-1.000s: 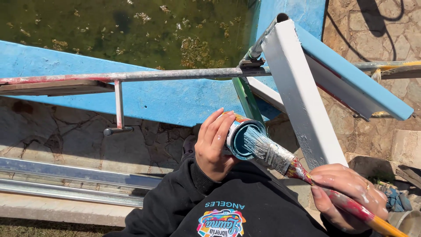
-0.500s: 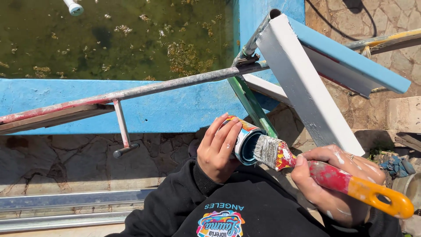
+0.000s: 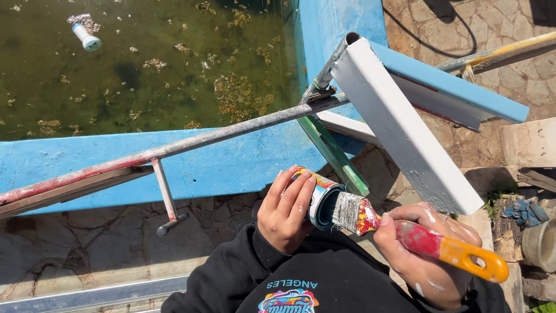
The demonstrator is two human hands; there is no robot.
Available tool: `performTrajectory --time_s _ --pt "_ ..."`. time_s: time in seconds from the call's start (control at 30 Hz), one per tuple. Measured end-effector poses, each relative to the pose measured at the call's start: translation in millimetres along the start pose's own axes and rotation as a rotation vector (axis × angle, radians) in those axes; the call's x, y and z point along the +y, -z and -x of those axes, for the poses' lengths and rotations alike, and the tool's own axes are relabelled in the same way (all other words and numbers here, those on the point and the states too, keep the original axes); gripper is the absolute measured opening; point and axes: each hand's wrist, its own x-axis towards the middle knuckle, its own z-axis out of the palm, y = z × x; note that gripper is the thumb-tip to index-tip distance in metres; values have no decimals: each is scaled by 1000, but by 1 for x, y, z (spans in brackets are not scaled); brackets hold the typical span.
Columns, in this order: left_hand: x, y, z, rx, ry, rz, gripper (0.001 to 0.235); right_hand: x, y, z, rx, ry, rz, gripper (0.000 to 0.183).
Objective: Painting structural beams using a paintbrush and a can of blue paint
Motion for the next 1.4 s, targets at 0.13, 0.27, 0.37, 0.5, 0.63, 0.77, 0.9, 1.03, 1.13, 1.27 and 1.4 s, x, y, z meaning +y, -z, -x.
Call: performTrajectory --time_s 0.13,0.27,0.37,0.5,0.63,0.77,0.9,1.03,1.13,1.27,1.4 --pt "-6 4 2 9 21 7 37 -6 -1 -4 8 22 -80 15" --pt "-8 7 -2 42 161 96 38 3 -4 -13 31 46 -182 16" --pt "-15 8 10 7 324 270 54 22 -19 -10 105 69 -581 12" --pt "-18 13 9 22 314 274 54 52 -38 -5 141 -58 -732 16" --pt "-19 13 9 17 312 262 55 55 -39 1 232 -127 -803 20" --pt "-21 14 8 -6 297 298 61 77 -46 13 386 89 -878 18" --pt "-19 9 10 1 326 282 58 25 13 19 71 249 -715 9" --pt "-19 11 9 23 385 287 70 20 10 17 14 645 -615 21" --pt "-22 10 7 40 397 272 71 39 -5 18 18 731 -597 27" --pt "-24 11 0 55 359 255 73 47 -4 35 -80 592 -675 26" --pt "-17 12 -12 43 365 276 65 75 -32 44 13 523 -725 25"
